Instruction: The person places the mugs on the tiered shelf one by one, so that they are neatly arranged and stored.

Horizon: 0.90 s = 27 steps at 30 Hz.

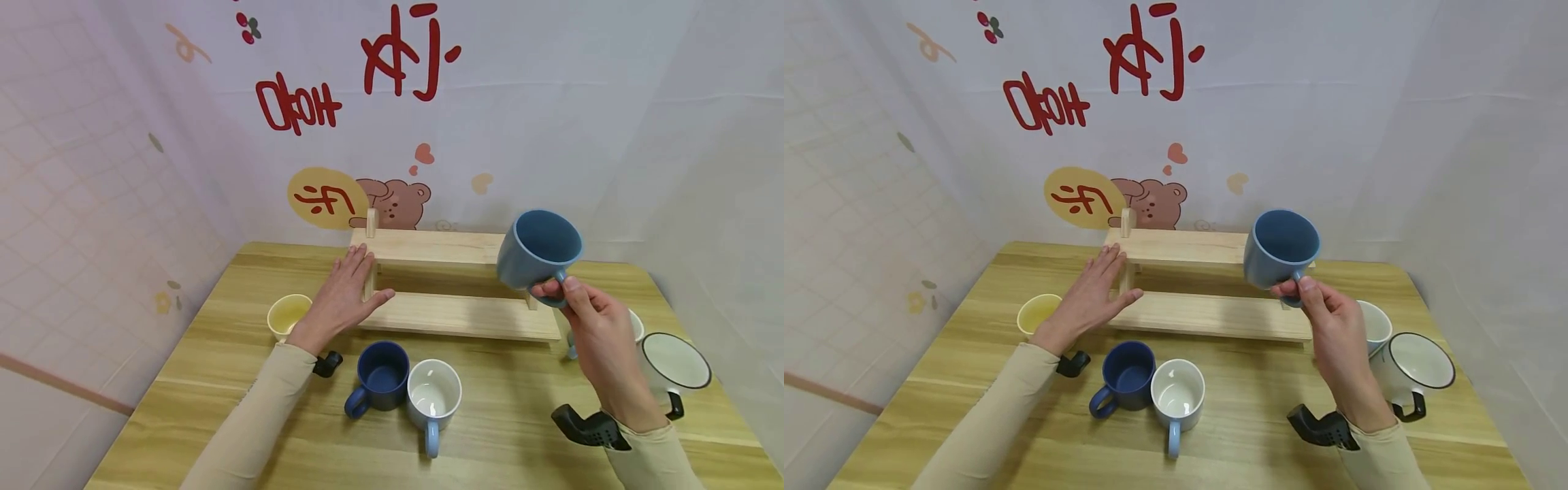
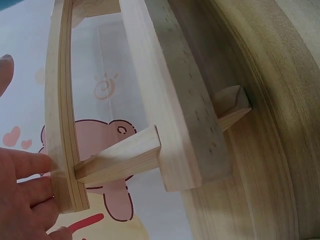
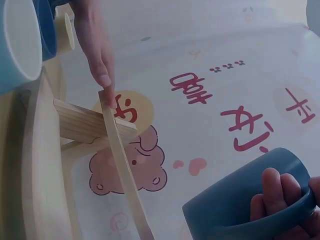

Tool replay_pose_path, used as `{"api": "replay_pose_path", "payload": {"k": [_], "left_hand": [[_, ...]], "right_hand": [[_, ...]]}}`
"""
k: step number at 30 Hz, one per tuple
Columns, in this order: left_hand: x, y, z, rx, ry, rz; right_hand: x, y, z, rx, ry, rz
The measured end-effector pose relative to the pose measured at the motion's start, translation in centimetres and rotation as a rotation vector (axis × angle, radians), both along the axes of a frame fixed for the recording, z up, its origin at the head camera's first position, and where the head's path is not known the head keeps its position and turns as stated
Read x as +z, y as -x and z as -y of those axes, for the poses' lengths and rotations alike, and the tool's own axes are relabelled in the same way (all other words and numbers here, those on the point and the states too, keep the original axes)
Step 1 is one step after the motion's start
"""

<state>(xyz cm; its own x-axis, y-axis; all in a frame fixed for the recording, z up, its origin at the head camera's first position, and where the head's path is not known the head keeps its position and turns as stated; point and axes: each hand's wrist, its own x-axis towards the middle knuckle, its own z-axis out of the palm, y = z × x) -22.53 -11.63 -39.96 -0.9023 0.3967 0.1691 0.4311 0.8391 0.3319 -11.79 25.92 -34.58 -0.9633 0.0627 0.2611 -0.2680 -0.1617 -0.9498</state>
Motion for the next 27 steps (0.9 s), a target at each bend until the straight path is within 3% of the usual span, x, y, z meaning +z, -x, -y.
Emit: {"api": "replay_pose_path", "payload": {"k": [13,27], "left_hand": [[-0.2,-0.3,0.2,0.0,0.013,-0.014],[-0.6,-0.6,0.7,-0.009,0.005,-0.022]], "right_hand": [[0.4,2.3,1.9,-0.095,0.124,-0.026],[-0.5,4.8,3.2,-0.155,0.13,-0.038]]}}
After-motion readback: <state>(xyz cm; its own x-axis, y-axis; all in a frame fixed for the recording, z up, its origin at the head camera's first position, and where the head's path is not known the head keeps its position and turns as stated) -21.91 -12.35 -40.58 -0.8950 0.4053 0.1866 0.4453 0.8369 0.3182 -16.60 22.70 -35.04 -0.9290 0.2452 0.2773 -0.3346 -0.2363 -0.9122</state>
